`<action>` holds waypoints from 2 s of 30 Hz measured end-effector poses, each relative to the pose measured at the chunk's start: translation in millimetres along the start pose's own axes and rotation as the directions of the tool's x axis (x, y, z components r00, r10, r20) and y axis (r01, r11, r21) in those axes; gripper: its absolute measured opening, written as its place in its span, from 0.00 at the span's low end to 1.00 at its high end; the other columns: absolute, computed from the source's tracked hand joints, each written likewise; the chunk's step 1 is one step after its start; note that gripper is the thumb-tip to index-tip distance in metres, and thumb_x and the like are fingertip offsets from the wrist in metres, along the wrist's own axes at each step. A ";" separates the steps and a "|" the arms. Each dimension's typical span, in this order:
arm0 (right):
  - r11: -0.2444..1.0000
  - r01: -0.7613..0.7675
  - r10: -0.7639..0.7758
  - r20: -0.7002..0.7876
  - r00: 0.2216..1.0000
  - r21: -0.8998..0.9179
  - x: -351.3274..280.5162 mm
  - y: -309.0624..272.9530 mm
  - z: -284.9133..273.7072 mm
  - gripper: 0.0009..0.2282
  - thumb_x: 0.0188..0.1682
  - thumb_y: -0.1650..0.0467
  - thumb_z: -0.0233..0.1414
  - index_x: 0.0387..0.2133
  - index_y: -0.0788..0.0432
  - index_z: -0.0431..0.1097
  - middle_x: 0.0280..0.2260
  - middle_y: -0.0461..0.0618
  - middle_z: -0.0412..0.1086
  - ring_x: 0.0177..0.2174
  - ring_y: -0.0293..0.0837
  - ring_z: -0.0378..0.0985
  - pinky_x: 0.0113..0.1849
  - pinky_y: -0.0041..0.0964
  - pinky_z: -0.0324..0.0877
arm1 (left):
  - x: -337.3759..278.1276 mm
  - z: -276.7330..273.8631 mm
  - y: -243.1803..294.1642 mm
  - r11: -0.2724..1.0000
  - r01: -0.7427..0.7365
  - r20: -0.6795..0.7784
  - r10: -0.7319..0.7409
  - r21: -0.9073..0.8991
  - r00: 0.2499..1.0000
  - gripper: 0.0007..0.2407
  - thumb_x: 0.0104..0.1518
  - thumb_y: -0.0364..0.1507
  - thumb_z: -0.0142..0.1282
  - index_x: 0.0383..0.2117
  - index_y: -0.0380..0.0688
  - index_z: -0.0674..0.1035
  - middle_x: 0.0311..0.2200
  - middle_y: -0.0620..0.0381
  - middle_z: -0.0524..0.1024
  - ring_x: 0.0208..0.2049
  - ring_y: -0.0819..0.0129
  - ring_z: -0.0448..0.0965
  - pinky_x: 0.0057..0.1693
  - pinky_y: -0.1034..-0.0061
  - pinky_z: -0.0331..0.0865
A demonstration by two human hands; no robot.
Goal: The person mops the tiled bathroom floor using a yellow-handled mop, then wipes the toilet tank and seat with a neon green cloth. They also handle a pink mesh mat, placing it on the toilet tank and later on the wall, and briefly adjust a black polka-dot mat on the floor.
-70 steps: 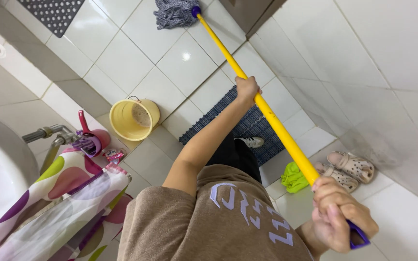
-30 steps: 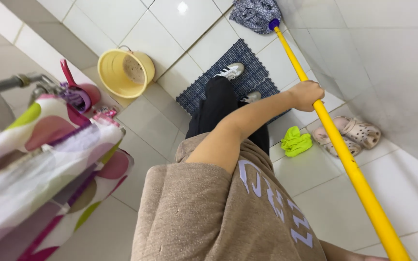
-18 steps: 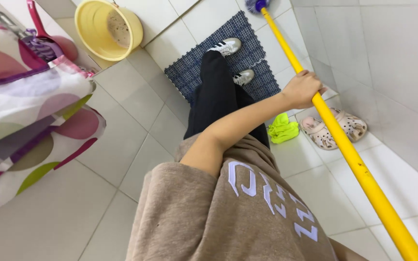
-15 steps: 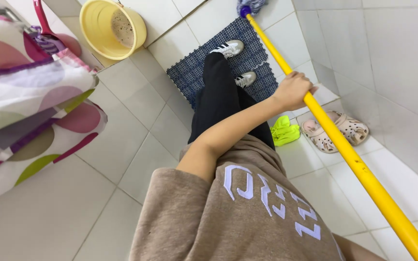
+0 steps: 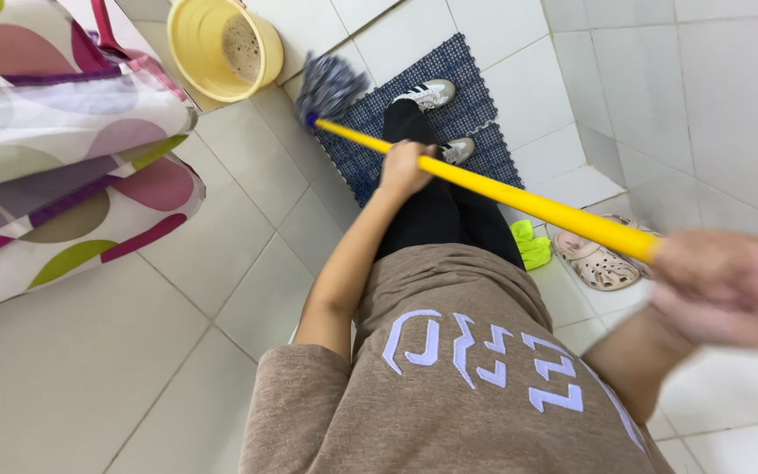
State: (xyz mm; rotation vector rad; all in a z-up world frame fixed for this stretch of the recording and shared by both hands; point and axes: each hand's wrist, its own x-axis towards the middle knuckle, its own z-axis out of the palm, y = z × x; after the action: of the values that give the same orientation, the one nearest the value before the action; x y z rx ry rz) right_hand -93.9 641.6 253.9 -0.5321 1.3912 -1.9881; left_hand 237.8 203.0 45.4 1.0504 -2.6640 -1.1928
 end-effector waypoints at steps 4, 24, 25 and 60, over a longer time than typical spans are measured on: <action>0.998 0.025 -0.022 -0.038 0.999 0.066 105.6 -38.5 308.0 0.09 0.43 0.81 0.33 0.17 0.57 0.47 0.09 0.44 0.54 0.09 0.38 0.46 0.13 0.38 0.51 | -9.0 11.5 -33.8 1.000 0.002 -0.126 0.002 0.026 0.992 0.14 0.56 0.32 0.60 0.14 0.40 0.79 0.18 0.44 0.76 0.27 0.45 0.78 0.41 0.53 0.73; 0.939 0.291 -0.319 -0.149 0.936 -0.183 -85.1 1.1 78.4 0.08 0.38 0.81 0.45 0.21 0.67 0.50 0.11 0.44 0.54 0.10 0.38 0.49 0.15 0.38 0.54 | 122.7 151.9 210.0 0.746 -0.557 0.072 0.619 -0.364 0.782 0.08 0.46 0.32 0.59 0.14 0.45 0.78 0.17 0.47 0.76 0.28 0.46 0.77 0.41 0.55 0.70; 0.935 0.297 -0.329 -0.155 0.932 -0.196 -96.7 3.3 70.5 0.08 0.38 0.81 0.46 0.22 0.67 0.50 0.11 0.44 0.54 0.10 0.38 0.49 0.15 0.38 0.54 | 124.9 152.6 213.6 0.711 -0.598 0.082 0.666 -0.370 0.742 0.05 0.40 0.31 0.59 0.14 0.46 0.78 0.17 0.48 0.76 0.28 0.47 0.78 0.40 0.55 0.70; 0.564 -0.038 -0.824 -0.566 0.041 -0.825 -166.0 -56.5 475.3 0.20 0.43 0.72 0.48 0.07 0.49 0.43 0.05 0.41 0.46 0.07 0.36 0.52 0.12 0.33 0.55 | -3.4 170.9 178.1 0.420 -0.602 0.541 0.841 -0.679 -0.025 0.07 0.50 0.26 0.61 0.16 0.45 0.76 0.19 0.50 0.76 0.29 0.48 0.76 0.43 0.54 0.69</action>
State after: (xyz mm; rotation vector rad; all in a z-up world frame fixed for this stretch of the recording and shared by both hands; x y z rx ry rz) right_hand 317.0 452.0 481.7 0.2838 3.2831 -2.3207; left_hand 89.3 400.2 45.9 -1.4309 -2.5650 -1.8403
